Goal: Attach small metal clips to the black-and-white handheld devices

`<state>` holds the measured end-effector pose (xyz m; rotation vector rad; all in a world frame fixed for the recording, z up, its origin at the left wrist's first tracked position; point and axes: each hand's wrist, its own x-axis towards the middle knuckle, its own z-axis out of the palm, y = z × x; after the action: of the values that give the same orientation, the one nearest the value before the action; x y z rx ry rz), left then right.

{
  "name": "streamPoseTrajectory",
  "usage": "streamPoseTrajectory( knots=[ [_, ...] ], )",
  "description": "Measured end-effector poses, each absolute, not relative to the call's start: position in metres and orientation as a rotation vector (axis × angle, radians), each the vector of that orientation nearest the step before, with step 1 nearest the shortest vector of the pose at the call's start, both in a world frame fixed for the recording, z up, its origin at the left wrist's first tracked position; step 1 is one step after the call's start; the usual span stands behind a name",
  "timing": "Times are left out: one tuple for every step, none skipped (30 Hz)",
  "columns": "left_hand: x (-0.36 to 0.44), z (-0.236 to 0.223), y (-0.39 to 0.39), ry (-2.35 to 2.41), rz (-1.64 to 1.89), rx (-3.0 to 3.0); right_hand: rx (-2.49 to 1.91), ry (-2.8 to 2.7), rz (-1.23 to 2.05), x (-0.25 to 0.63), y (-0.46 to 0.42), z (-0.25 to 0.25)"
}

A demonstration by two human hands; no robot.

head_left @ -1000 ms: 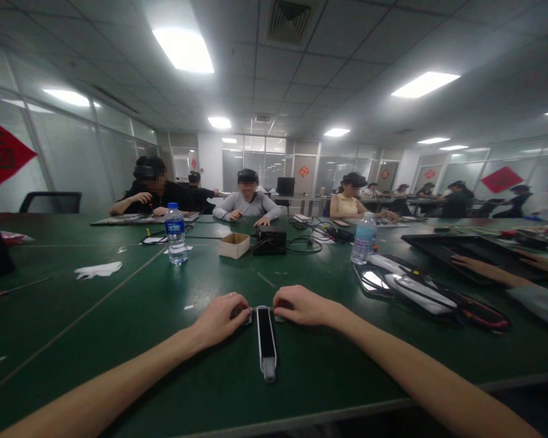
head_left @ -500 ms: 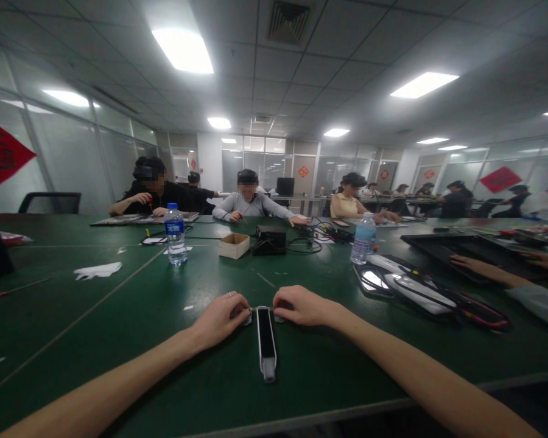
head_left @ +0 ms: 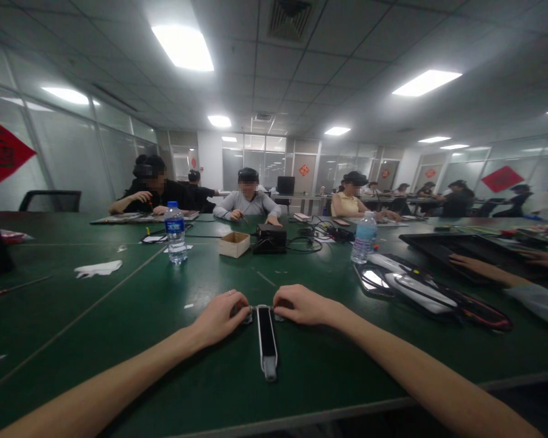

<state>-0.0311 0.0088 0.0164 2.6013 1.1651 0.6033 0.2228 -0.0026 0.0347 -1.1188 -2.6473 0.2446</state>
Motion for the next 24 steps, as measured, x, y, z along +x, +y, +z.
streamPoseTrajectory(
  knots=[
    [-0.0309, 0.0164, 0.0089, 1.167, 0.596, 2.604, -1.125, -2.646, 0.246, 0.2228, -0.0025, 0.035],
    [-0.0309, 0.0162, 0.0091, 1.165, 0.596, 2.607, -1.133, -2.645, 0.248, 0.2227, -0.0025, 0.0354],
    [-0.0308, 0.016, 0.0093, 1.16, 0.602, 2.608, -1.138, -2.645, 0.252, 0.2227, -0.0024, 0.0358],
    [-0.0308, 0.0157, 0.0095, 1.153, 0.61, 2.609, -1.142, -2.646, 0.256, 0.2227, -0.0024, 0.0362],
    [-0.0308, 0.0154, 0.0097, 1.146, 0.619, 2.608, -1.142, -2.648, 0.258, 0.2227, -0.0023, 0.0366],
    [-0.0309, 0.0152, 0.0098, 1.142, 0.627, 2.607, -1.142, -2.648, 0.259, 0.2228, -0.0023, 0.0369],
    [-0.0309, 0.0152, 0.0098, 1.138, 0.631, 2.607, -1.139, -2.65, 0.259, 0.2229, -0.0023, 0.0371],
    [-0.0311, 0.0153, 0.0098, 1.136, 0.635, 2.609, -1.137, -2.651, 0.26, 0.223, -0.0023, 0.0372],
    [-0.0312, 0.0155, 0.0097, 1.132, 0.638, 2.61, -1.136, -2.652, 0.261, 0.2231, -0.0024, 0.0372],
    [-0.0314, 0.0158, 0.0096, 1.127, 0.643, 2.613, -1.135, -2.651, 0.261, 0.2231, -0.0025, 0.0372],
    [-0.0316, 0.0161, 0.0094, 1.119, 0.65, 2.614, -1.134, -2.651, 0.264, 0.2231, -0.0026, 0.0373],
    [-0.0318, 0.0164, 0.0092, 1.112, 0.657, 2.613, -1.135, -2.652, 0.268, 0.223, -0.0028, 0.0375],
    [-0.0319, 0.0167, 0.009, 1.108, 0.662, 2.611, -1.138, -2.651, 0.271, 0.2228, -0.0031, 0.0378],
    [-0.032, 0.0168, 0.0089, 1.11, 0.664, 2.608, -1.141, -2.649, 0.273, 0.2226, -0.0034, 0.0382],
    [-0.0321, 0.0169, 0.0088, 1.118, 0.655, 2.605, -1.141, -2.648, 0.276, 0.2224, -0.0037, 0.0386],
    [-0.032, 0.017, 0.0089, 1.131, 0.64, 2.603, -1.141, -2.648, 0.278, 0.2221, -0.004, 0.0392],
    [-0.032, 0.017, 0.0089, 1.145, 0.621, 2.605, -1.14, -2.647, 0.278, 0.2219, -0.0043, 0.0397],
    [-0.0318, 0.0169, 0.009, 1.154, 0.6, 2.61, -1.139, -2.646, 0.276, 0.2216, -0.0046, 0.0402],
    [-0.0317, 0.017, 0.0091, 1.159, 0.583, 2.616, -1.14, -2.645, 0.275, 0.2214, -0.0049, 0.0405],
    [-0.0315, 0.017, 0.009, 1.16, 0.573, 2.62, -1.145, -2.642, 0.273, 0.2212, -0.0051, 0.0408],
    [-0.0312, 0.0172, 0.0088, 1.158, 0.57, 2.622, -1.151, -2.64, 0.271, 0.2211, -0.0054, 0.0411],
    [-0.031, 0.0176, 0.0085, 1.155, 0.574, 2.621, -1.153, -2.638, 0.27, 0.2209, -0.0057, 0.0413],
    [-0.0307, 0.018, 0.0081, 1.153, 0.582, 2.617, -1.15, -2.64, 0.27, 0.2208, -0.0059, 0.0414],
    [-0.0305, 0.0184, 0.0076, 1.151, 0.594, 2.613, -1.146, -2.644, 0.269, 0.2207, -0.0061, 0.0416]
  ],
)
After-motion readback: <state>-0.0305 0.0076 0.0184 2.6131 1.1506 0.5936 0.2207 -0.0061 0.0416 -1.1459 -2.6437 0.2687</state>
